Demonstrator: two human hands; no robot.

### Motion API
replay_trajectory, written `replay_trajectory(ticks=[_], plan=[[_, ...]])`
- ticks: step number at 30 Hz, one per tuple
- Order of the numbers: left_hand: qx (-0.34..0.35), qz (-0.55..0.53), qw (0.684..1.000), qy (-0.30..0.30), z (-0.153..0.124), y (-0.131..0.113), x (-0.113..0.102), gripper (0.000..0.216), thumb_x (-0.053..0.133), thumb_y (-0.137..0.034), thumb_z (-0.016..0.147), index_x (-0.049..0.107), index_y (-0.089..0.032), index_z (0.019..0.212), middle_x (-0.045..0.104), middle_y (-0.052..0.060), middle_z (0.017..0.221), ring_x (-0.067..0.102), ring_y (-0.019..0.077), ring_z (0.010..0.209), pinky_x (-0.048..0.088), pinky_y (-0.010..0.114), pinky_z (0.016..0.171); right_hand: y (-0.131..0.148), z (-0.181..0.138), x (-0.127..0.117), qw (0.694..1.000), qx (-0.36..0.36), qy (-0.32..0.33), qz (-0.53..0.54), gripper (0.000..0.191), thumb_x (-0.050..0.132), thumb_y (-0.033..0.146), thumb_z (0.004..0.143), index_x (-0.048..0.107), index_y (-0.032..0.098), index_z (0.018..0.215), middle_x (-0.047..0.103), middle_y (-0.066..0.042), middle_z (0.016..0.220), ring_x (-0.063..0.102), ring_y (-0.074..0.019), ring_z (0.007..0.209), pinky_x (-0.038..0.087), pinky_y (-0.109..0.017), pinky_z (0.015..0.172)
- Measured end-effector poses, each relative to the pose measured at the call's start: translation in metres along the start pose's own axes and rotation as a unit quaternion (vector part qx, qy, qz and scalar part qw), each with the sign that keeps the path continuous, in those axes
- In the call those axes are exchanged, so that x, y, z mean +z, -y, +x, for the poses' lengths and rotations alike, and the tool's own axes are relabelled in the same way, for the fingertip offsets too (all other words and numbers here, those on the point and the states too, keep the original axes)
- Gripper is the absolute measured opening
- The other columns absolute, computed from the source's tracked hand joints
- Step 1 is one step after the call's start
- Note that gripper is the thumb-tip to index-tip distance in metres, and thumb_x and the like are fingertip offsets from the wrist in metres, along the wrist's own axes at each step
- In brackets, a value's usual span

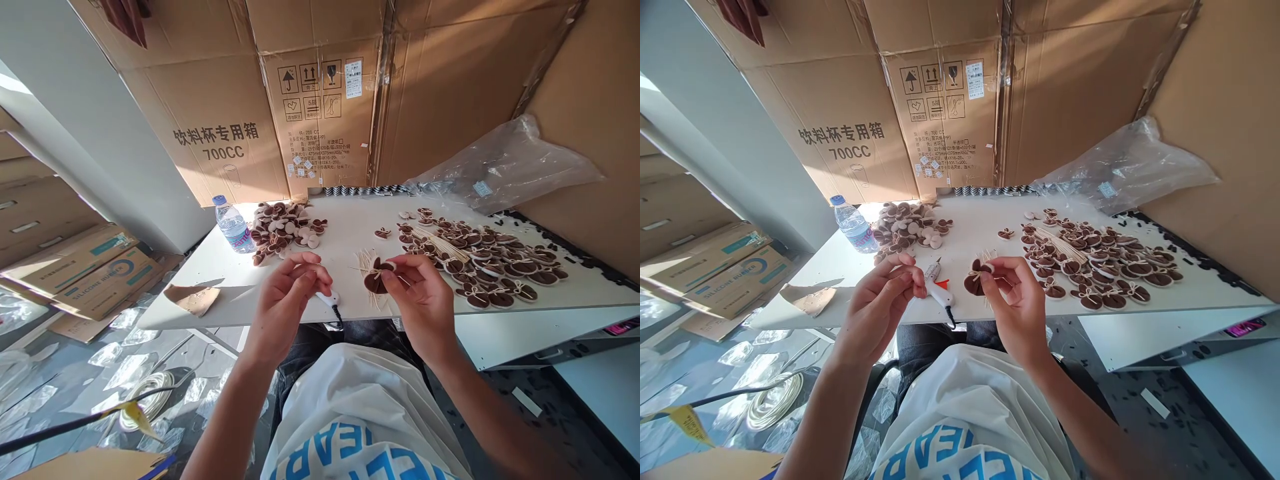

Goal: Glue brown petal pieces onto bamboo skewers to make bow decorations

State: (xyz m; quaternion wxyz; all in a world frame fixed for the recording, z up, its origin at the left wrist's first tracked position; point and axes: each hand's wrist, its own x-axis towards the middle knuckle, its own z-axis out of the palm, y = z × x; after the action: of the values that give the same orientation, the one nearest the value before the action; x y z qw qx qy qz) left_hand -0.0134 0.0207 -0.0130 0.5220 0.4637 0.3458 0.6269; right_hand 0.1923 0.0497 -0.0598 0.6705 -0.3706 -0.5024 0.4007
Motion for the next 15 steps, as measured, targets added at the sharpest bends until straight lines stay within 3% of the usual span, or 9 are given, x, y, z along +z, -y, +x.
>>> replay_trajectory(ticks=[6, 15], plan=[[0.021, 0.037, 0.999, 0.011, -0.0015, 0.0021, -0.0016, 0.015, 0.076, -0.031, 0.103, 0.074, -0.018, 0.110, 0.078, 0.003, 0.088, 0.070, 0.0126, 0.077, 0.059, 0.025, 0.080, 0.0003, 0.0005, 0.0000, 1.000, 0.002, -0.001, -0.003, 0.023, 0.088, 0.037, 0.091, 0.074, 0.024, 0.105, 0.076, -0.004, 0.102, 0.074, -0.0173, 0.094, 0.068, -0.029, 0.084], [0.025, 0.053, 0.998, 0.016, -0.0028, 0.0012, 0.0013, 0.022, 0.079, -0.039, 0.103, 0.075, -0.017, 0.100, 0.083, 0.005, 0.085, 0.078, 0.0140, 0.071, 0.065, 0.025, 0.073, 0.0021, 0.0014, 0.0001, 1.000, -0.003, -0.001, -0.001, 0.023, 0.087, 0.038, 0.092, 0.074, 0.024, 0.104, 0.076, -0.004, 0.101, 0.074, -0.0176, 0.094, 0.068, -0.030, 0.084]])
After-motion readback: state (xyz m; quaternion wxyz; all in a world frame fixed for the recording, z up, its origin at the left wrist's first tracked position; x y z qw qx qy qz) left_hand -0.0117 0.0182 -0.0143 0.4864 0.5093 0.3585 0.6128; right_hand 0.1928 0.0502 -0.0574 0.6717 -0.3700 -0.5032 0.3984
